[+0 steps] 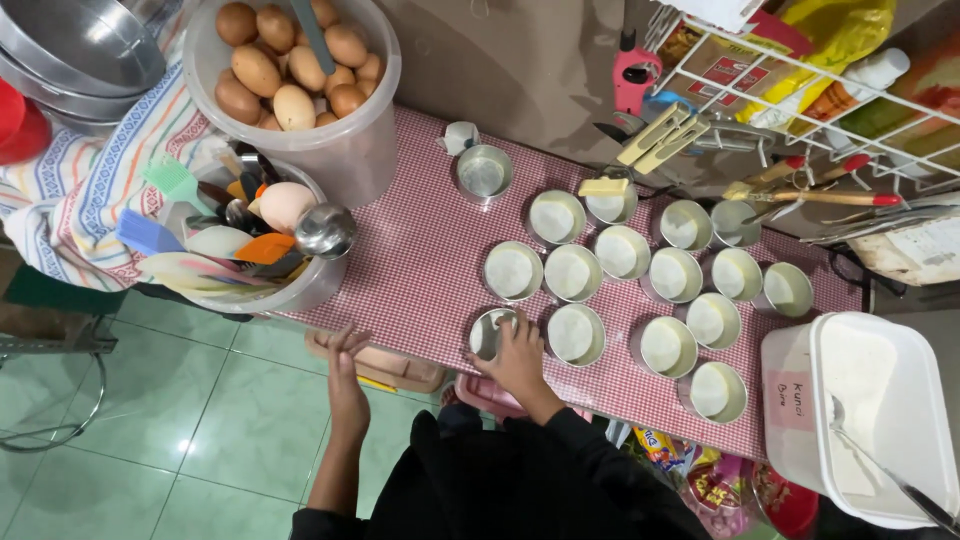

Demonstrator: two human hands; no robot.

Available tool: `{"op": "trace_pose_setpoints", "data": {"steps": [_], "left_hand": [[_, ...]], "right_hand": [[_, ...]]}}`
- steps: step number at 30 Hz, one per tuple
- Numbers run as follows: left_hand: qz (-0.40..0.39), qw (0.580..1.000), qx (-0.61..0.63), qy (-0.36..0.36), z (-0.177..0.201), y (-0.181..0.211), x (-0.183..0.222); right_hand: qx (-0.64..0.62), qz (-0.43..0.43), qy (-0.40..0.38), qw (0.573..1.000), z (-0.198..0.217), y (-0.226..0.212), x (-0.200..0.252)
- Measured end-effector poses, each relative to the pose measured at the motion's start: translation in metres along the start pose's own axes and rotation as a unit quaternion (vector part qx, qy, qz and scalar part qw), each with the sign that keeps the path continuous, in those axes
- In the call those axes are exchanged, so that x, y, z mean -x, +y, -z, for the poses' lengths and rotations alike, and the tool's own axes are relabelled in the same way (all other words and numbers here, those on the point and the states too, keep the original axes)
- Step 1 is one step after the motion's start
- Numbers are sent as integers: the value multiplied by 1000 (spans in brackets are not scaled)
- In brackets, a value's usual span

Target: Dusting small metal baking tins with flour to prepare them for baking.

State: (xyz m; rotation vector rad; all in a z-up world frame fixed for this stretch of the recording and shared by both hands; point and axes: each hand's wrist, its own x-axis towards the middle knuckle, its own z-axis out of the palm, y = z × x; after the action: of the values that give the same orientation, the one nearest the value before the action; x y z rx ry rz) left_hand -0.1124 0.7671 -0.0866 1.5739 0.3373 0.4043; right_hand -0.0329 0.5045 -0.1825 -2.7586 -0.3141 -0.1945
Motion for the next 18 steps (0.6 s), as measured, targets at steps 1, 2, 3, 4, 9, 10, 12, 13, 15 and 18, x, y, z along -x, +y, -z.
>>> {"op": "trace_pose_setpoints", "data": {"steps": [1,2,3,4,9,10,12,13,15,18], "left_hand": [[-3,1000,0,0,-4,1,-1],[22,1000,-5,-19,-9,0,0],[47,998,-11,-38,-15,0,2],[44,998,-10,-40,-21,-4,-2],[246,956,-55,-150,-47,-42,-9],[249,955,-57,-154,-52,-48,-9],[322,915,-69,-233,-65,-59,-14],[321,915,-69,-236,-73,-67,-13],[376,884,-21,-276,-85,-82,-7],[408,873,1,-268,-106,-85,-4]], "right_hand": [[-1,0,2,1000,9,-6,-5],[-8,0,8,1000,19,-10,-6],[-16,0,14,1000,29,-14,-7],[-14,-1,17,1000,18,-9,-6],[-1,-24,-129,991,17,-2,-4],[-2,-29,-131,991,20,-2,-2],[-134,-38,-106,985,26,2,-3],[-133,-40,-105,985,35,6,-2],[-311,-154,-140,927,53,11,5],[-272,-235,-288,888,10,53,18]]}}
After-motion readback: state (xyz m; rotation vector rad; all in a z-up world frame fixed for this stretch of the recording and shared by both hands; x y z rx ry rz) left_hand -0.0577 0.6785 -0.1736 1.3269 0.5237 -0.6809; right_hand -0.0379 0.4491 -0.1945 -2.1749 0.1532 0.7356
